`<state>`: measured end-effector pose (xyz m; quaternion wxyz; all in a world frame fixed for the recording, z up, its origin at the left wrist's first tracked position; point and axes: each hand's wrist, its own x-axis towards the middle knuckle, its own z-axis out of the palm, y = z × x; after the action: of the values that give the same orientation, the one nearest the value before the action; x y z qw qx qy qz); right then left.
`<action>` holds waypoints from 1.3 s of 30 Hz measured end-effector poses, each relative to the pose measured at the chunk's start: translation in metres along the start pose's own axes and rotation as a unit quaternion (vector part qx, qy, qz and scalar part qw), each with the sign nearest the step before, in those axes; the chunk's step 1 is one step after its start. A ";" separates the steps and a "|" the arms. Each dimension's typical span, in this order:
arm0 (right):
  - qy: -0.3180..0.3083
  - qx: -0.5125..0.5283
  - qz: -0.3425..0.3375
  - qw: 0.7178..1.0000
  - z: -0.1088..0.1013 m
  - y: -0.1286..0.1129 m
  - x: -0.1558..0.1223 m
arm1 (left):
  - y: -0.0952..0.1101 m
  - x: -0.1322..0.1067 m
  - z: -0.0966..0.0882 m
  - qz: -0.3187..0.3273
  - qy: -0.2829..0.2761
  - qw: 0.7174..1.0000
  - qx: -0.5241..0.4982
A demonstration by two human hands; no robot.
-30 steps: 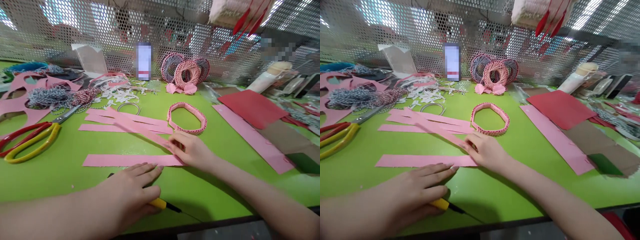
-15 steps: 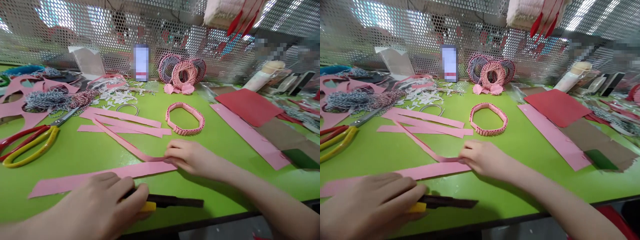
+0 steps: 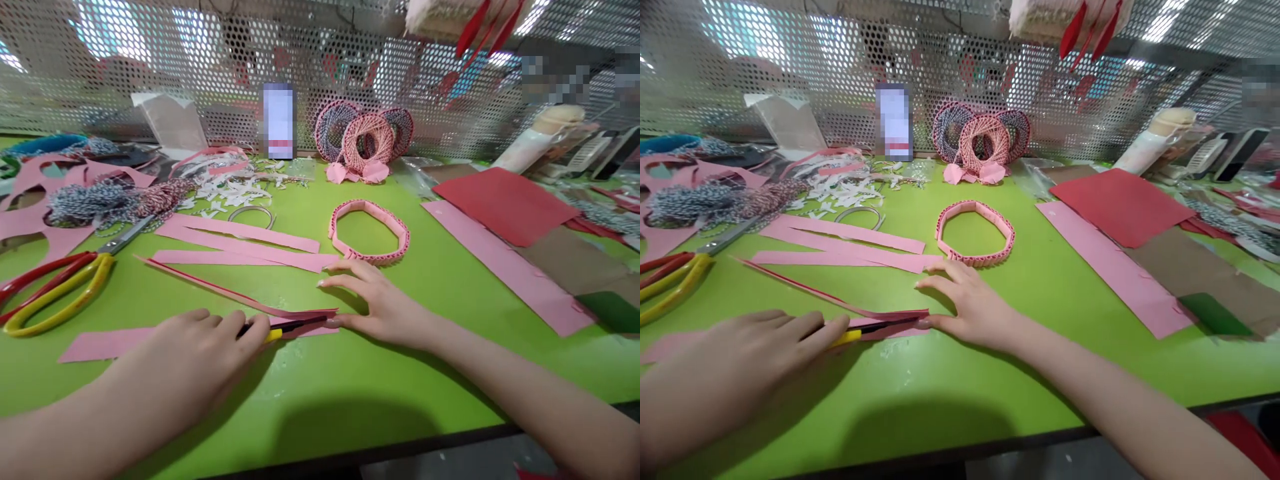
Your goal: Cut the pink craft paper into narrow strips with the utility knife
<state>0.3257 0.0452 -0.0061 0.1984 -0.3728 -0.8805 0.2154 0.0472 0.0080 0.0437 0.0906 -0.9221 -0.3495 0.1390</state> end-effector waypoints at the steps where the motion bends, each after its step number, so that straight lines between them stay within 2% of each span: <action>1: -0.003 -0.003 0.001 1.000 0.001 0.000 0.000 | -0.001 0.003 -0.002 0.006 -0.004 1.000 0.007; 6: -0.005 -0.004 0.002 1.000 0.002 0.002 -0.001 | -0.002 0.021 -0.022 0.033 -0.141 0.989 0.007; 11: -0.007 0.011 -0.012 1.000 0.003 0.002 0.000 | -0.001 0.028 -0.031 0.030 -0.187 0.982 -0.006; 13: -0.005 0.018 -0.021 1.000 0.005 0.001 0.001 | -0.001 0.029 -0.031 0.028 -0.185 0.982 -0.017; 18: 0.000 0.049 -0.048 0.998 0.011 -0.003 0.003 | -0.006 0.031 -0.031 0.039 -0.126 0.990 -0.052; 23: -0.020 0.031 -0.056 0.998 0.012 -0.005 0.007 | -0.009 0.034 -0.029 0.045 -0.171 0.982 -0.058; 29: -0.030 0.022 -0.038 0.999 0.014 -0.005 0.008 | -0.009 0.031 -0.017 0.050 -0.115 0.990 -0.058; 36: -0.042 0.016 -0.032 0.998 0.014 -0.005 0.009 | -0.008 0.035 -0.019 0.074 -0.134 0.988 -0.027; 39: -0.050 0.010 -0.028 0.998 0.013 -0.006 0.009 | -0.011 0.035 -0.016 0.072 -0.116 0.989 -0.050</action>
<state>0.3099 0.0449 -0.0123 0.1634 -0.3346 -0.8973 0.2369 0.0708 0.0382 0.0551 -0.0073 -0.9259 -0.2968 0.2337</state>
